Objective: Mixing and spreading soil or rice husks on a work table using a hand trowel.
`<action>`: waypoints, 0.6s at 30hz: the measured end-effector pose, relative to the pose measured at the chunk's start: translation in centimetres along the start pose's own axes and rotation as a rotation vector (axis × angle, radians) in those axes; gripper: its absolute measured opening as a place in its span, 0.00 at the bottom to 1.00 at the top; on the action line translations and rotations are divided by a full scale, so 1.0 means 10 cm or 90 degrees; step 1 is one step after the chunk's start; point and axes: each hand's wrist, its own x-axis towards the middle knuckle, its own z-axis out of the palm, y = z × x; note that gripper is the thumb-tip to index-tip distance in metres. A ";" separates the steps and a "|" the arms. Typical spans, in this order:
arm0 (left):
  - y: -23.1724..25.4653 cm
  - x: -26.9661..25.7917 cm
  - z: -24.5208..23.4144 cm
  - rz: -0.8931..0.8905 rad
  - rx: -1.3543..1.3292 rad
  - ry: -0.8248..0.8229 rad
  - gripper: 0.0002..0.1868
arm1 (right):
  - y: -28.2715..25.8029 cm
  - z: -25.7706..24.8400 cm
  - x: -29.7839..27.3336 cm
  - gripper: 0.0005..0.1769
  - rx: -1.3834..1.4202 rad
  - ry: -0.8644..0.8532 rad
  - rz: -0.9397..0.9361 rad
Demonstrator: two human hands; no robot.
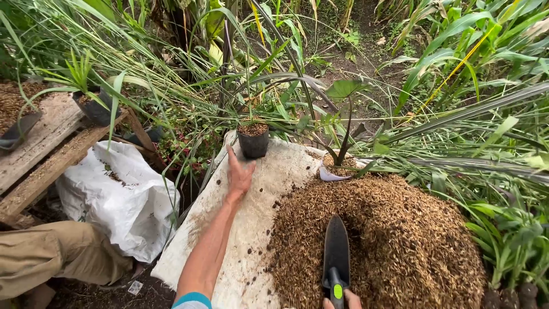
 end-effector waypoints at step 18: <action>1.64 -2.24 -0.73 -0.017 0.526 -0.361 0.19 | -0.48 -0.65 -0.84 0.22 0.015 0.027 -0.491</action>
